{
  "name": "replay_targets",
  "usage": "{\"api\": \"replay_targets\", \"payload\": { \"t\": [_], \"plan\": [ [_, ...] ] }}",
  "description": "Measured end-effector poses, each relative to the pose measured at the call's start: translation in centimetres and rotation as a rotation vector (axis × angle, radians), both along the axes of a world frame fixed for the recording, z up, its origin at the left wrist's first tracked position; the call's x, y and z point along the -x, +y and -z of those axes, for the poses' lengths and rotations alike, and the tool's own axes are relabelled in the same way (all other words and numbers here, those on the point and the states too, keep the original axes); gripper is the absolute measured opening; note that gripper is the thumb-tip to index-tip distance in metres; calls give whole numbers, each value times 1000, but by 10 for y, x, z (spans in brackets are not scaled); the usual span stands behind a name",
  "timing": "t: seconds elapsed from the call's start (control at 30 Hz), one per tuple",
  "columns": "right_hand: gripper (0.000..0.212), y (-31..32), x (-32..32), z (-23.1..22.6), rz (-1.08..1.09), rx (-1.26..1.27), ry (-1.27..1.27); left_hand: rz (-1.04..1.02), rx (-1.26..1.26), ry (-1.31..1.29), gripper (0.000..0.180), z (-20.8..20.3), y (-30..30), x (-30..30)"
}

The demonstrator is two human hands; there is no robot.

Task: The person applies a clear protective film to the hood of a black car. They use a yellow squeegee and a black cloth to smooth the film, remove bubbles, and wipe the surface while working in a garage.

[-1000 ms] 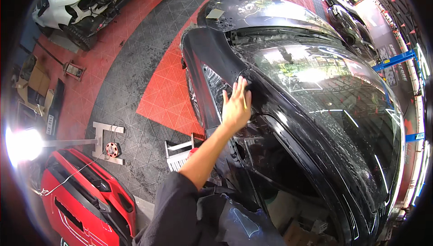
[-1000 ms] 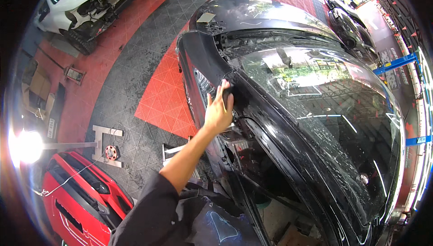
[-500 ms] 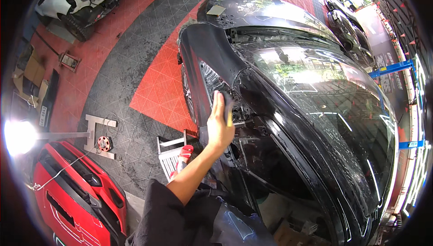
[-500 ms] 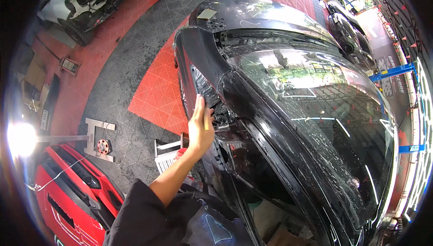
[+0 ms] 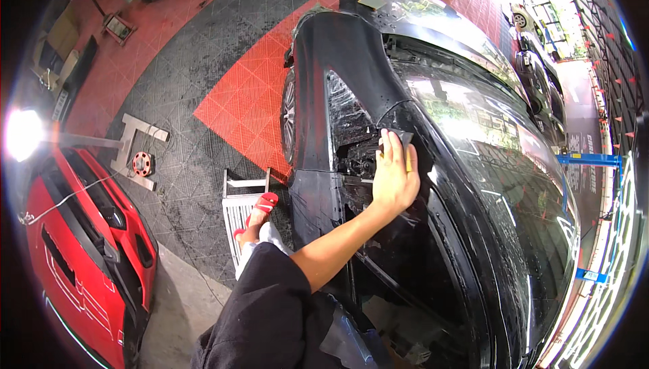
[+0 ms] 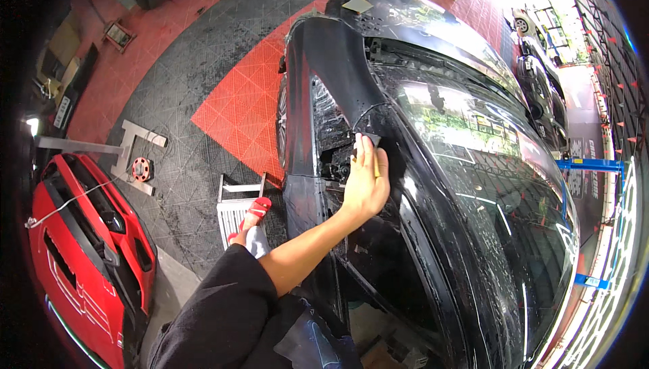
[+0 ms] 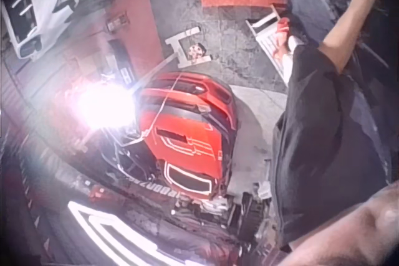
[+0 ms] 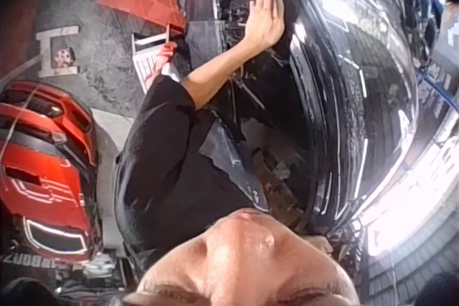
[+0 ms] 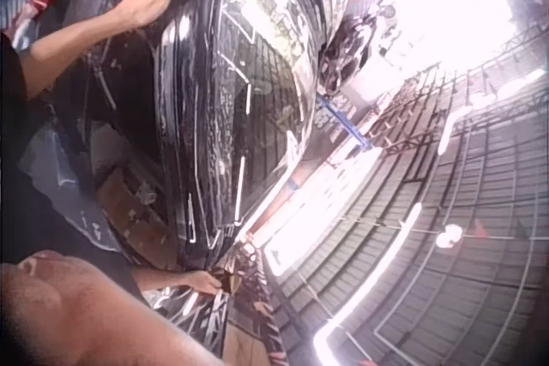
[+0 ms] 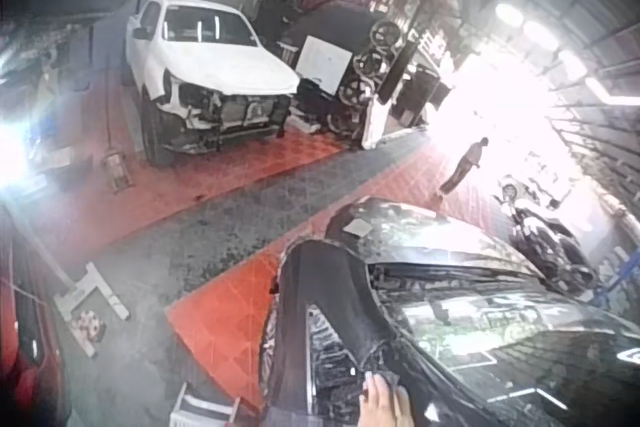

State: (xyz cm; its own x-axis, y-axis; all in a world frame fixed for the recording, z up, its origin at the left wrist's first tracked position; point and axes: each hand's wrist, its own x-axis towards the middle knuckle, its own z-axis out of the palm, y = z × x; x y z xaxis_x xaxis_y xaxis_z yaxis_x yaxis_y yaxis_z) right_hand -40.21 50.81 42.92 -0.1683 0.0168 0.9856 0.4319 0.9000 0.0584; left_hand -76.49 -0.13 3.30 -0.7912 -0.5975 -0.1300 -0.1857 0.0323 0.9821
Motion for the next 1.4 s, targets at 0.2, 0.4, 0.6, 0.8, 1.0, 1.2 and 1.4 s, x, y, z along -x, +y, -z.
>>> {"api": "replay_targets", "payload": {
  "t": [0.2, 0.4, 0.6, 0.8, 1.0, 1.2, 1.4],
  "plan": [
    [47, 11, 21, -4, 349, -58, 18, 27, 368, -9, 51, 12, 27, -1],
    [47, -16, 18, -3, 286, 103, 101, 61, 148, -121, 70, 1, 6, 19],
    [44, -67, 57, 16, 365, 122, 104, -22, 423, -172, 48, 49, -6, 33],
    [39, 15, 18, -4, 311, 30, 57, 114, 167, -110, 69, 2, 2, 1],
    [35, 23, 17, 1, 373, -228, 73, 170, 509, -63, 60, 12, -13, 0],
    [43, -19, 25, 6, 381, 120, 126, 156, 407, 60, 59, 25, -39, 19],
    [44, -2, 27, 7, 331, -1, 116, 216, 430, 276, 59, 48, -33, -10]
  ]
}}
